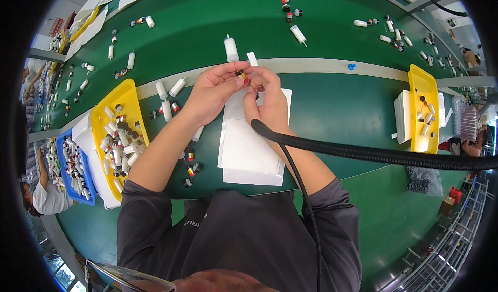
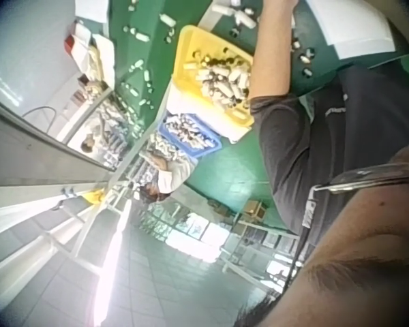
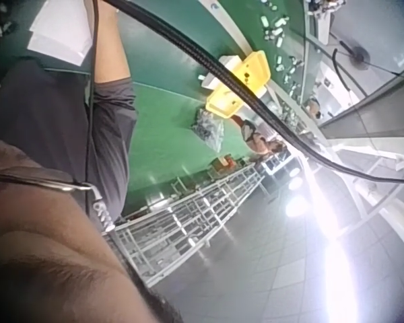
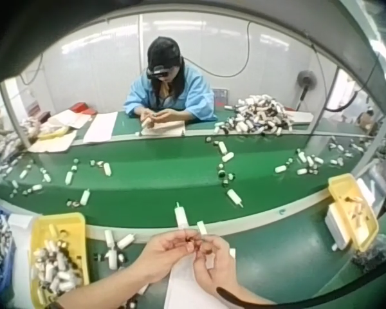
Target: The person assembles small white and black plastic components by hand on an industrial assembly line.
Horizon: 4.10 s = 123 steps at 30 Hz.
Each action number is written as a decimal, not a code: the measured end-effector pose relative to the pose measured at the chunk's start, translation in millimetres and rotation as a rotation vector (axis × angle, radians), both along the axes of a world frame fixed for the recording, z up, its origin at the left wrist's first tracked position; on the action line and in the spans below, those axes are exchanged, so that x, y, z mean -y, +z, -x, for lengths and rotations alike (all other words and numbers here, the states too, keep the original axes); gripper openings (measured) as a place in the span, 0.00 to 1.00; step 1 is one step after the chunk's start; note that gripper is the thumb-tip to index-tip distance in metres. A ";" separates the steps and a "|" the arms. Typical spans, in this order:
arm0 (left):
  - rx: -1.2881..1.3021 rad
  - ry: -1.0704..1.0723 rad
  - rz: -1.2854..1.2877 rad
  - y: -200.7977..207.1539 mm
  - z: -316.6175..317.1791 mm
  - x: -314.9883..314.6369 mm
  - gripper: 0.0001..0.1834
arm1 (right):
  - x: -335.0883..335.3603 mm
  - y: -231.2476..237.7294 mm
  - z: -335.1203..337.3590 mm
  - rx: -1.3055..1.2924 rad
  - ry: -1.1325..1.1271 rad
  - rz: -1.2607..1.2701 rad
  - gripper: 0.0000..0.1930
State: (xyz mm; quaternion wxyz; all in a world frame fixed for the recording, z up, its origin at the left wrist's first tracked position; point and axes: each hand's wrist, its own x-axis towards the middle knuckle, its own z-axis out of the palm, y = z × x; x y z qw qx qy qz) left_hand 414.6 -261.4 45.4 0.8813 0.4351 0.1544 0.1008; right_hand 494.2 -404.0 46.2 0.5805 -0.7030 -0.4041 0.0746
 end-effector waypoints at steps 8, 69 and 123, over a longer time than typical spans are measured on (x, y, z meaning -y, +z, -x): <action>-0.052 0.033 -0.155 -3.9 1.5 0.8 0.18 | 5.2 3.9 -3.5 0.124 -0.002 0.043 0.20; -0.210 0.156 -0.621 19.5 3.4 -77.3 0.18 | 45.5 55.7 -33.5 0.018 0.185 0.577 0.16; -0.017 -0.067 -0.146 -11.6 2.8 1.2 0.26 | -4.9 7.2 -11.3 0.089 -0.005 0.171 0.36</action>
